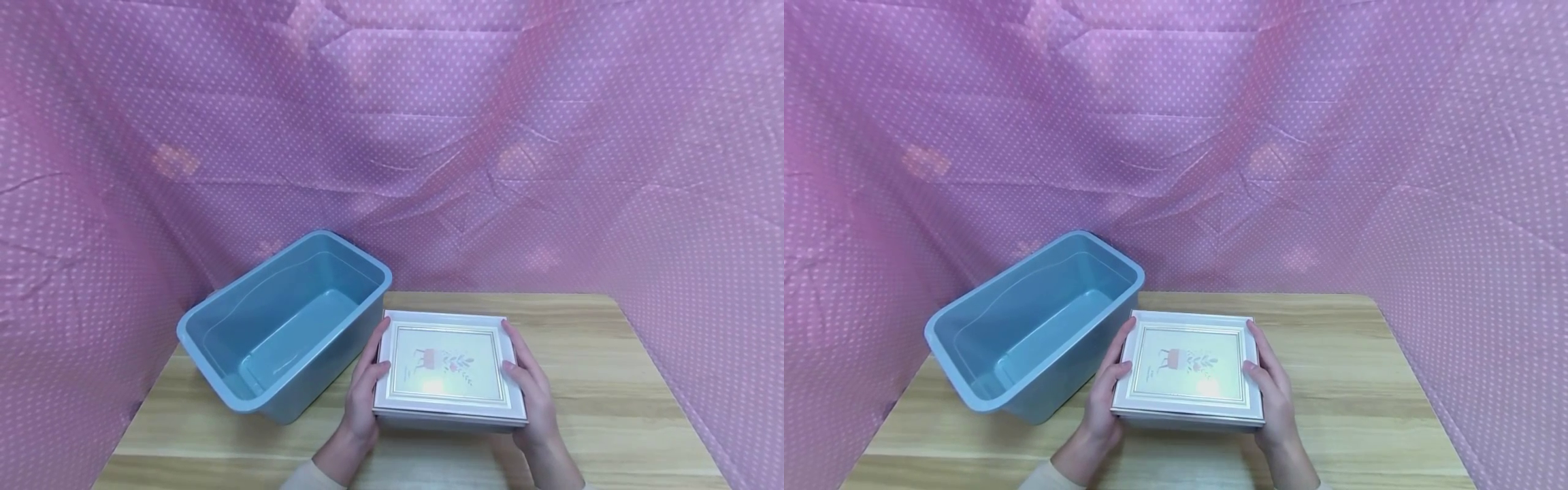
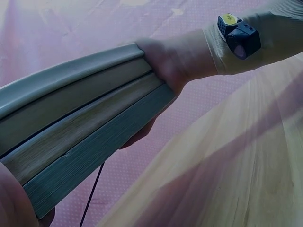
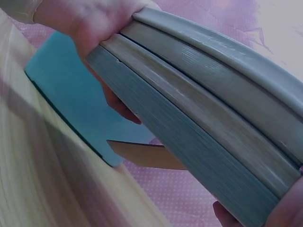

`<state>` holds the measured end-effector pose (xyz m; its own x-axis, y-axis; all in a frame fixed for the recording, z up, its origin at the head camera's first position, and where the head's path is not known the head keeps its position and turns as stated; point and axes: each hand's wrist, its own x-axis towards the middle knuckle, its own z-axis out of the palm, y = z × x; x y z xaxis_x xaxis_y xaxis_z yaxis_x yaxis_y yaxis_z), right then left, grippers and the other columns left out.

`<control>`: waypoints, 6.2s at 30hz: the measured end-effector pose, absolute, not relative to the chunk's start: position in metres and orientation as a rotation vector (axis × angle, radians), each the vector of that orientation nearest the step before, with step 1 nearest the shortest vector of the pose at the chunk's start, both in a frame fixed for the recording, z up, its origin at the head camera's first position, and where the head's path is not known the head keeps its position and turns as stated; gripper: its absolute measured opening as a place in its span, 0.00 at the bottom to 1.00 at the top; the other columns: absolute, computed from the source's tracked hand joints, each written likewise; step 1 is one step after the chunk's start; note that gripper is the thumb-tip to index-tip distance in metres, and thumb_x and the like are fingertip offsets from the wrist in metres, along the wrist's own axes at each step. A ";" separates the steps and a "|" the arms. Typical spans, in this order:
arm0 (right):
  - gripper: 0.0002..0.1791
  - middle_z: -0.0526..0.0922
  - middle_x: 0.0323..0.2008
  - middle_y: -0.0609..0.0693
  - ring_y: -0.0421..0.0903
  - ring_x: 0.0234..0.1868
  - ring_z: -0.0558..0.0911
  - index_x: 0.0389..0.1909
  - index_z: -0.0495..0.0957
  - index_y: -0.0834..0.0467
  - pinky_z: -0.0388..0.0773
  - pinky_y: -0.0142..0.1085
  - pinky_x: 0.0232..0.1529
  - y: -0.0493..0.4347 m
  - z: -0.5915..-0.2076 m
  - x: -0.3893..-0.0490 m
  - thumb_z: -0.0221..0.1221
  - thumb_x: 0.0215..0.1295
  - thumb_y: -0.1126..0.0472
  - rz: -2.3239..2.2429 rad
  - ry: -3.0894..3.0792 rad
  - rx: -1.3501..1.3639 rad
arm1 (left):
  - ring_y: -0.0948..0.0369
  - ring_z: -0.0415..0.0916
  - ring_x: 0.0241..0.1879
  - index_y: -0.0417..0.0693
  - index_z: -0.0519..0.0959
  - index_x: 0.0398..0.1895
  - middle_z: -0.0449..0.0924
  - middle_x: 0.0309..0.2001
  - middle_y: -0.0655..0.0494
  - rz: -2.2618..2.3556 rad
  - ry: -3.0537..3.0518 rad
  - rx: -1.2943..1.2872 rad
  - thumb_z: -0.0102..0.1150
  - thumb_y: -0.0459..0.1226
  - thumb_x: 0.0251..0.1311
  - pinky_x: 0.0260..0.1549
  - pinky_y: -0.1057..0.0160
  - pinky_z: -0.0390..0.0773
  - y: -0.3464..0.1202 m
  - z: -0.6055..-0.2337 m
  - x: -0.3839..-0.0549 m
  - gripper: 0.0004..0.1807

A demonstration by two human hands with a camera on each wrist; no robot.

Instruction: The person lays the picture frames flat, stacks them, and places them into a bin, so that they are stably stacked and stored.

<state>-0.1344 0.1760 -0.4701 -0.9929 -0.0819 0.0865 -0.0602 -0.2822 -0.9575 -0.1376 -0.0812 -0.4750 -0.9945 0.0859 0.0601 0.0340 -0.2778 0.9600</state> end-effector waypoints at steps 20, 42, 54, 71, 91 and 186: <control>0.35 0.35 0.90 0.49 0.52 0.89 0.31 0.88 0.52 0.52 0.21 0.62 0.85 0.172 -0.427 -0.140 0.40 0.82 0.64 -2.525 1.803 -0.217 | 0.53 0.36 0.88 0.66 0.59 0.86 0.46 0.89 0.63 2.536 1.854 0.119 0.37 0.35 0.74 0.83 0.39 0.32 -0.084 -0.435 -0.133 0.38; 0.33 0.41 0.90 0.42 0.45 0.90 0.37 0.87 0.57 0.51 0.26 0.56 0.88 0.163 -0.390 -0.162 0.40 0.83 0.64 -2.482 1.782 -0.205 | 0.54 0.37 0.89 0.67 0.58 0.87 0.45 0.89 0.64 2.510 1.967 0.070 0.38 0.37 0.76 0.85 0.34 0.33 -0.092 -0.394 -0.137 0.36; 0.34 0.41 0.90 0.46 0.48 0.90 0.37 0.87 0.56 0.51 0.27 0.55 0.88 0.153 -0.370 -0.173 0.40 0.82 0.64 -2.466 1.729 -0.265 | 0.56 0.37 0.89 0.68 0.57 0.87 0.44 0.89 0.66 2.504 2.017 0.026 0.37 0.37 0.78 0.86 0.36 0.34 -0.101 -0.372 -0.133 0.36; 0.35 0.45 0.89 0.46 0.47 0.87 0.45 0.86 0.59 0.48 0.35 0.52 0.88 0.138 -0.360 -0.189 0.42 0.80 0.64 -2.425 1.701 -0.271 | 0.59 0.39 0.88 0.70 0.54 0.88 0.45 0.89 0.68 2.524 2.047 -0.007 0.39 0.37 0.78 0.87 0.42 0.36 -0.115 -0.357 -0.128 0.37; 0.35 0.42 0.90 0.45 0.48 0.89 0.41 0.86 0.60 0.48 0.31 0.53 0.89 0.115 -0.351 -0.203 0.45 0.79 0.62 -2.394 1.651 -0.331 | 0.60 0.45 0.84 0.71 0.53 0.88 0.46 0.88 0.68 2.607 2.019 -0.030 0.39 0.36 0.79 0.81 0.55 0.48 -0.134 -0.345 -0.120 0.37; 0.35 0.52 0.87 0.49 0.52 0.85 0.52 0.86 0.60 0.47 0.41 0.55 0.86 0.093 -0.290 -0.222 0.43 0.79 0.61 -2.282 1.671 -0.501 | 0.64 0.42 0.85 0.71 0.45 0.89 0.43 0.89 0.68 2.775 1.920 0.085 0.37 0.36 0.81 0.77 0.69 0.53 -0.146 -0.298 -0.100 0.39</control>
